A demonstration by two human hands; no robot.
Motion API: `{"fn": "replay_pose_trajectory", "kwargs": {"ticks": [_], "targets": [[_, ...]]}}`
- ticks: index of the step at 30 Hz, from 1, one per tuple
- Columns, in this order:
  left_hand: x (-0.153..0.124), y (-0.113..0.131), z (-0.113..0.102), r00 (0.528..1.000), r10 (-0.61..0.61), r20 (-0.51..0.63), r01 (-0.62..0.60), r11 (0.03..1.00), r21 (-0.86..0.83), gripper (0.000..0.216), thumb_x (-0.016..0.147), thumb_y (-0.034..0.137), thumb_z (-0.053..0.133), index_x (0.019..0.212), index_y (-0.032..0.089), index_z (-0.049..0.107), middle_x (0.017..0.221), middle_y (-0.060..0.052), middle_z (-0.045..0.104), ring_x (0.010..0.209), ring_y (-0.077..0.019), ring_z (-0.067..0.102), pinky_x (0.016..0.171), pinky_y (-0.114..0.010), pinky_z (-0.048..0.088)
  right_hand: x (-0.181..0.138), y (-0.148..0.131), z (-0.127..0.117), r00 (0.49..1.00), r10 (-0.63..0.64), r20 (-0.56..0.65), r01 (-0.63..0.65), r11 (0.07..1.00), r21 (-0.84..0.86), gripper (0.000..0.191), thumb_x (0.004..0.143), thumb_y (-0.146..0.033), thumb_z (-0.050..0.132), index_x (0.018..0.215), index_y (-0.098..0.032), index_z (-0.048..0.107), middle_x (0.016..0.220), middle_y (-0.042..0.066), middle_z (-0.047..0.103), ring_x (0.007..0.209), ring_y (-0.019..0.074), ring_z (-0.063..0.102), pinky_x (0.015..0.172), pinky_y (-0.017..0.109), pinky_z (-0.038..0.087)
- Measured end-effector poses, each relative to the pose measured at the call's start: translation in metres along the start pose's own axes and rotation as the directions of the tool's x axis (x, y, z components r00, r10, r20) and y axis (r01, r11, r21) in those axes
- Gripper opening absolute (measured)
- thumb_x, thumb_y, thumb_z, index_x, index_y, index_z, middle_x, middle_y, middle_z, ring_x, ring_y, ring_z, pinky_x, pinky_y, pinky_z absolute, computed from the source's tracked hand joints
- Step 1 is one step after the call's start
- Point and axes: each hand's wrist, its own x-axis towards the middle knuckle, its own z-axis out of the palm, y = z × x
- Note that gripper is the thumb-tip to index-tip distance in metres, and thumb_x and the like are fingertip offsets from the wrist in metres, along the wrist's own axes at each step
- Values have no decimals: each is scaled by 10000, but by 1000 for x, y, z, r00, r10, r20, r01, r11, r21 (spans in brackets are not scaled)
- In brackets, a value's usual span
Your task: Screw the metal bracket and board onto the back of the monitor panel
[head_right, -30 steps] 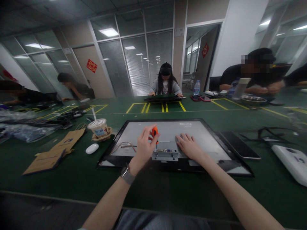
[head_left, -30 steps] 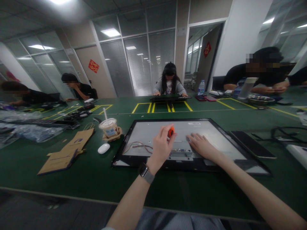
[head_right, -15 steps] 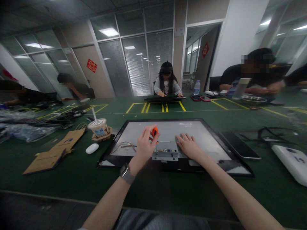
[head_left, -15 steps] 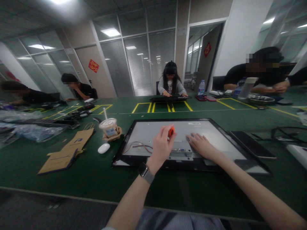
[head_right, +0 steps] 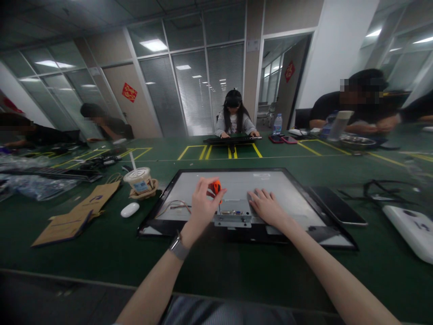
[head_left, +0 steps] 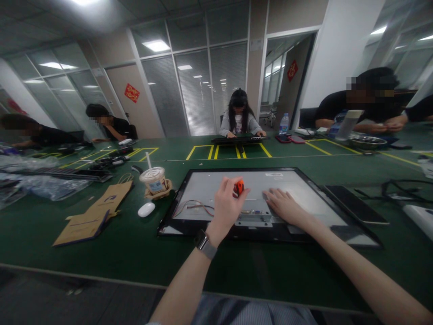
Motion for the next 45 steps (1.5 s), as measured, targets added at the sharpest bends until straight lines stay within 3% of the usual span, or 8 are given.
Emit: {"fn": "replay_pose_trajectory", "kwargs": {"ticks": [6, 10, 15, 21, 26, 30, 33, 45], "targets": [[1, -2, 0, 998, -3, -64, 5, 1000, 24, 274, 849, 367, 673, 1028, 193, 560, 877, -8, 531, 706, -118, 559, 605, -227, 512, 0, 0, 0, 1000, 7, 3, -7, 1000, 6, 513, 988, -367, 242, 1425, -210, 460, 1450, 170, 481, 1325, 357, 432, 1029, 561, 376], [-1, 1, 2, 1000, 9, 12, -9, 999, -49, 204, 927, 279, 561, 1113, 199, 542, 916, -31, 560, 776, -138, 579, 709, -273, 530, 0, -2, -2, 1000, 0, 0, 0, 1000, -12, 507, 990, -356, 239, 1422, -208, 460, 1449, 169, 482, 1322, 354, 437, 1025, 553, 382], [-4, 6, 5, 990, -97, 100, 118, 967, -225, 245, 983, 218, 410, 1218, 212, 478, 987, -62, 627, 839, -153, 625, 749, -300, 534, -1, -3, -5, 1000, -6, 7, 7, 999, -31, 503, 988, -338, 245, 1421, -197, 460, 1439, 171, 490, 1312, 360, 446, 1012, 554, 396], [3, 12, -1, 997, -81, -3, 79, 977, -198, 152, 901, 212, 582, 1051, 198, 600, 957, -40, 557, 843, -147, 567, 795, -295, 505, 0, -1, -2, 1000, -6, -4, 6, 1000, 4, 499, 980, -353, 275, 1416, -205, 467, 1445, 174, 484, 1323, 356, 434, 1018, 559, 389], [4, 12, -1, 994, -101, -37, 92, 975, -200, 138, 895, 188, 596, 1030, 199, 617, 911, -23, 524, 786, -130, 548, 762, -271, 493, 3, 3, -15, 998, -19, 63, 1, 964, 265, 520, 970, -426, 272, 1395, -232, 500, 1459, 133, 485, 1349, 348, 405, 1067, 607, 313], [2, 12, 0, 995, -96, -27, 90, 979, -181, 137, 906, 193, 584, 1041, 201, 608, 929, -28, 531, 801, -134, 548, 765, -271, 488, 0, 1, -38, 974, -203, 103, 92, 767, 635, 596, 936, -531, 348, 1431, -217, 458, 1489, 93, 457, 1371, 287, 389, 1151, 503, 226], [2, 12, 0, 995, -92, -31, 85, 980, -180, 132, 913, 207, 578, 1043, 198, 603, 937, -33, 536, 811, -137, 550, 769, -272, 491, -5, -7, -53, 934, -318, 165, 131, 731, 670, 690, 841, -562, 530, 1444, -238, 441, 1509, 75, 428, 1411, 332, 302, 1166, 558, 78], [2, 11, 0, 995, -97, -34, 90, 980, -176, 151, 911, 183, 576, 1059, 197, 600, 942, -30, 534, 818, -135, 555, 782, -270, 479, -9, -18, -62, 930, -265, 256, 25, 738, 675, 774, 754, -445, 630, 1461, -238, 394, 1530, 87, 386, 1438, 373, 207, 1157, 591, 56]]}}
